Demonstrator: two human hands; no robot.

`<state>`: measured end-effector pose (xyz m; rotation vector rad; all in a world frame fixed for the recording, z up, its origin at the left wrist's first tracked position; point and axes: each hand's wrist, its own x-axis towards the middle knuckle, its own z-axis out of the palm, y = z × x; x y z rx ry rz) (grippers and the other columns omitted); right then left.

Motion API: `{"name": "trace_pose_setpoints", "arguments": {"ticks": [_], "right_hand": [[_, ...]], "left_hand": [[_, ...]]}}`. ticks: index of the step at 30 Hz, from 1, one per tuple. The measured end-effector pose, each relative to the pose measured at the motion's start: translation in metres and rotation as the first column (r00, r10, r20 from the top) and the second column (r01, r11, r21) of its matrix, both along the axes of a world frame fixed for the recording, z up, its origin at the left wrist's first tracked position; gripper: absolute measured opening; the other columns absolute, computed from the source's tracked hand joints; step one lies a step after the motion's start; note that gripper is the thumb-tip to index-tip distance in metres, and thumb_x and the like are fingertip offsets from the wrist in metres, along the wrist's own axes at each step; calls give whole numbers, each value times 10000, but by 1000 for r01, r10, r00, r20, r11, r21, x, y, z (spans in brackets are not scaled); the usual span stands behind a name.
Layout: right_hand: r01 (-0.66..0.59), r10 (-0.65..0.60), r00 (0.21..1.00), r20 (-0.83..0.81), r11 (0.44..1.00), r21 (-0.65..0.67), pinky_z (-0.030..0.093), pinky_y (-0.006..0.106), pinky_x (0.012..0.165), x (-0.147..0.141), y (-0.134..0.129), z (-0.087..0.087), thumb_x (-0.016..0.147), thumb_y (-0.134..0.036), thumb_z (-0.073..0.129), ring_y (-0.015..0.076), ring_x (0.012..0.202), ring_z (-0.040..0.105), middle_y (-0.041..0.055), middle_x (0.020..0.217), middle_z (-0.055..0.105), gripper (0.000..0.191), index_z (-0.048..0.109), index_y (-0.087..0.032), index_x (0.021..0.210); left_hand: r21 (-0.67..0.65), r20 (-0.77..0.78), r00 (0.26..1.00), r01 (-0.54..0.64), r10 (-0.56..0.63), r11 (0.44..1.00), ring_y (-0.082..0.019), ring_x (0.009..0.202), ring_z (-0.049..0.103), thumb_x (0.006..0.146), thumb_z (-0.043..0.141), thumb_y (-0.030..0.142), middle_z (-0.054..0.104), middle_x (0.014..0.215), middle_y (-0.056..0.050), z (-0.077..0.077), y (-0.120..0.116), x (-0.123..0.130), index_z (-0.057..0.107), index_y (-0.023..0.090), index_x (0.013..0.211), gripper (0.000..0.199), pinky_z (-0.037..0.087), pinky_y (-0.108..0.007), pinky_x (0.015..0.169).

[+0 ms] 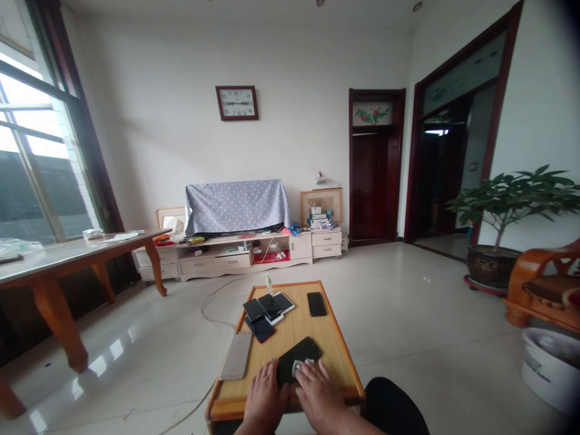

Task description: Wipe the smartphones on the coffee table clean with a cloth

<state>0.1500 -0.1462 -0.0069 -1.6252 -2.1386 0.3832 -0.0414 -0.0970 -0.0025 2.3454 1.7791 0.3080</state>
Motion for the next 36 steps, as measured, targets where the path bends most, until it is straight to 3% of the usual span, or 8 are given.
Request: {"name": "trace_pose_setpoints", "arguments": {"ticks": [11, 14, 24, 36], "right_hand": [[76, -76, 997, 13, 997, -10, 114, 548, 1219, -21, 67, 14, 1009, -373, 318, 271, 1462, 352, 71, 1547, 475, 493, 521, -265, 1446], [74, -74, 997, 13, 997, -17, 109, 550, 1220, -19, 63, 14, 1006, -370, 323, 275, 1474, 329, 71, 1564, 451, 500, 510, -259, 1456], [10, -10, 1000, 12, 1000, -23, 50, 484, 1244, 1, 5, 5, 1019, -400, 318, 245, 1486, 310, 24, 1593, 404, 512, 465, -295, 1498], [99, -98, 995, 24, 995, -12, 140, 536, 1214, -14, 67, 18, 1003, -373, 350, 273, 1465, 349, 76, 1542, 481, 476, 544, -262, 1423]], "left_hand": [[-20, -14, 1000, -11, 11, 1000, -234, 1484, 330, 840, 471, 384, 418, 1586, -83, 3, 2, 1, 409, 146, 1511, 714, 216, -359, 1227], [-30, -18, 1000, -15, 15, 999, -239, 1487, 323, 843, 468, 390, 410, 1590, -91, 4, 1, 2, 407, 133, 1511, 718, 209, -365, 1229], [-23, -14, 1000, -11, 10, 1000, -221, 1491, 313, 855, 461, 384, 410, 1592, -77, 2, 1, 0, 404, 170, 1508, 690, 195, -355, 1227], [-53, -61, 998, -6, 3, 999, -220, 1500, 303, 842, 466, 391, 398, 1600, -72, 6, 1, 0, 399, 168, 1518, 714, 194, -334, 1229]]}}
